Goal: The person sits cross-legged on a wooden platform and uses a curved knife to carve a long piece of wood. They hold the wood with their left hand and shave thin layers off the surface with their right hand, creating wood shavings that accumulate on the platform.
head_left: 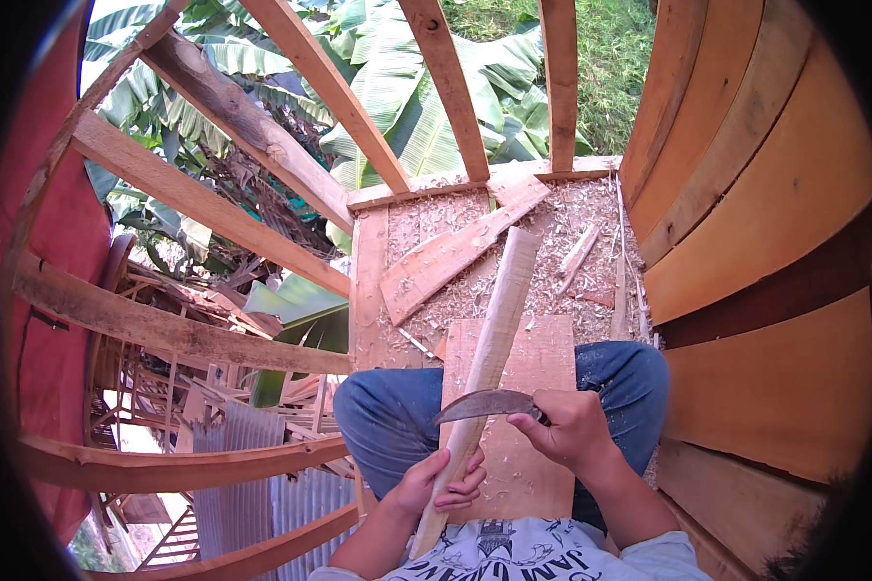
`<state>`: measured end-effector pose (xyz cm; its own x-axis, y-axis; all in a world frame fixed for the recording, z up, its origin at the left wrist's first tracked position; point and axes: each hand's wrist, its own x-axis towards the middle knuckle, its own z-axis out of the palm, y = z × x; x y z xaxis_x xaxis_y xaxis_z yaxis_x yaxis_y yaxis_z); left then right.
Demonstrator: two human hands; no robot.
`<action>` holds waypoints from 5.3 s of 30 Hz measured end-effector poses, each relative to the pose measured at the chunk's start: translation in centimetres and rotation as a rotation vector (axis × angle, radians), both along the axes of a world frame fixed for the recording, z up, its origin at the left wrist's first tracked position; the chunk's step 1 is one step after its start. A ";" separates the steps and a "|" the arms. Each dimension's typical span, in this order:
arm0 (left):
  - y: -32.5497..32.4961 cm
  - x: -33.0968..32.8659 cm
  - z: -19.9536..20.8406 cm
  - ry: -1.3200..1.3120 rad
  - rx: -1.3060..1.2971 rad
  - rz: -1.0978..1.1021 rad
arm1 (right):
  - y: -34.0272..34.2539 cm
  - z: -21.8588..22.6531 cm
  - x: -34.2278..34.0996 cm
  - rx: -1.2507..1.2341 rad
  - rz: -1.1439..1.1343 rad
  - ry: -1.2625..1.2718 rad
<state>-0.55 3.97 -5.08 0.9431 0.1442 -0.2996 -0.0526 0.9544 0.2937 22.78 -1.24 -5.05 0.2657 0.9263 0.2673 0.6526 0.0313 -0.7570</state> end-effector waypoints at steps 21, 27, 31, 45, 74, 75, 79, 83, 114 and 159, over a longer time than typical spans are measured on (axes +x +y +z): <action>-1.8 0.8 0.3 -0.028 -0.116 0.004 | 0.8 2.4 3.5 -0.044 -0.094 -0.335; -2.5 0.5 0.8 -0.055 -0.059 -0.019 | 1.0 2.3 3.5 -0.071 -0.110 -0.316; -1.9 0.6 0.6 -0.024 -0.082 -0.036 | 0.0 3.4 0.5 -0.029 0.088 -0.264; -2.6 -0.2 1.2 -0.037 0.137 -0.069 | 1.5 3.7 5.9 -0.031 -0.303 -0.060; 0.7 2.0 3.1 0.452 0.977 -0.181 | 1.0 2.7 5.2 -0.103 -0.048 -0.313; 0.9 2.4 3.0 0.491 0.963 -0.196 | 1.2 2.4 5.6 -0.109 -0.051 -0.300; 1.2 3.4 3.7 0.481 0.957 -0.237 | 1.2 1.5 5.5 -0.093 0.004 -0.261; 1.8 3.9 4.0 0.508 0.879 -0.264 | 2.4 -0.9 9.7 -0.161 -0.155 -0.261; 5.6 2.8 2.7 0.114 0.414 0.238 | 4.4 -8.0 9.4 -0.261 -0.409 0.541; 2.2 7.6 0.3 0.310 0.522 0.970 | -1.7 -0.9 1.4 0.226 -0.186 1.287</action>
<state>7.04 6.18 -4.83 0.2622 0.9461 -0.1900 -0.5564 0.3091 0.7713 24.19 -2.91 -5.96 0.5619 0.8174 -0.1272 -0.5167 0.2267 -0.8256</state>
